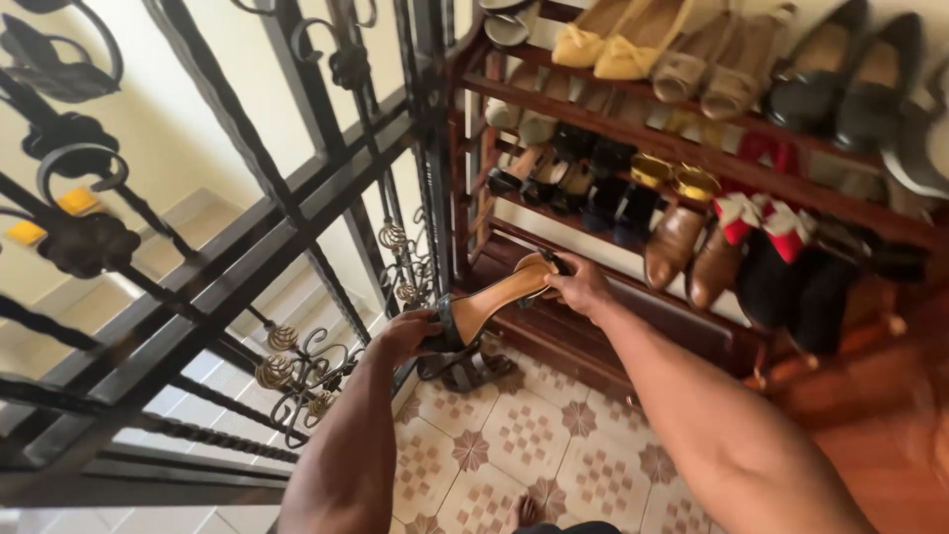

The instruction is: Organizing and placing multiple pairs of shoes onto a shoe rack.

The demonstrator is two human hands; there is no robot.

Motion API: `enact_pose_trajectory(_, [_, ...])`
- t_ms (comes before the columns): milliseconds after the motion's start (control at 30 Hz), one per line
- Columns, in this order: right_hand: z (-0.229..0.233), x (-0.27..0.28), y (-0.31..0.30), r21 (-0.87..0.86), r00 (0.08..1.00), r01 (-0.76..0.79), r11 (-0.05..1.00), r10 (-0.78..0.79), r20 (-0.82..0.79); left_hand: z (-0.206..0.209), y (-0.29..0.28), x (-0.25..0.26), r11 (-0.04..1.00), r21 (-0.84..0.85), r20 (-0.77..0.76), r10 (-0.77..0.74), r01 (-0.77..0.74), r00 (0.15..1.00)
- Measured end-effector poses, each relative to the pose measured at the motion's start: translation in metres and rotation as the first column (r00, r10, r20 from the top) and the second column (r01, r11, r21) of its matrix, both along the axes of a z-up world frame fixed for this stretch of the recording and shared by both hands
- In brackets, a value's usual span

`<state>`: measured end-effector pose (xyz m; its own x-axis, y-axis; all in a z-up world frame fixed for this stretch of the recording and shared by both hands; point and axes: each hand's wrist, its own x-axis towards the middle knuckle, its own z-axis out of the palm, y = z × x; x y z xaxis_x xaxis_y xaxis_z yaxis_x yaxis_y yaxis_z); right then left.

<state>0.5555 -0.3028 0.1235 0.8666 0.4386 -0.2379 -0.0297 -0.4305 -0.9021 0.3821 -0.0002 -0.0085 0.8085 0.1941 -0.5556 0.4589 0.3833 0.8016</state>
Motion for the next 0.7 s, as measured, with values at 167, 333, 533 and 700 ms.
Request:
enact_pose_trajectory(167, [0.010, 0.045, 0.005, -0.090, 0.976, -0.074, 0.993, 0.090, 0.200, -0.018, -0.010, 0.029, 1.000, 0.008, 0.053, 0.019, -0.020, 0.998])
enact_pose_trajectory(333, [0.006, 0.085, 0.010, -0.188, 0.957, -0.127, 0.974, 0.170, 0.234, -0.008, -0.013, 0.047, 0.996, 0.007, 0.033, 0.087, -0.088, 0.996])
enact_pose_trajectory(533, [0.004, 0.118, 0.026, -0.177, 0.909, -0.228, 0.957, 0.274, 0.314, 0.001, -0.007, 0.061, 0.983, 0.069, 0.006, 0.169, -0.169, 0.986])
enact_pose_trajectory(700, [-0.007, 0.144, 0.052, -0.150, 0.875, -0.302, 0.942, 0.336, 0.349, -0.015, 0.019, 0.087, 0.983, 0.068, 0.016, 0.170, -0.171, 0.985])
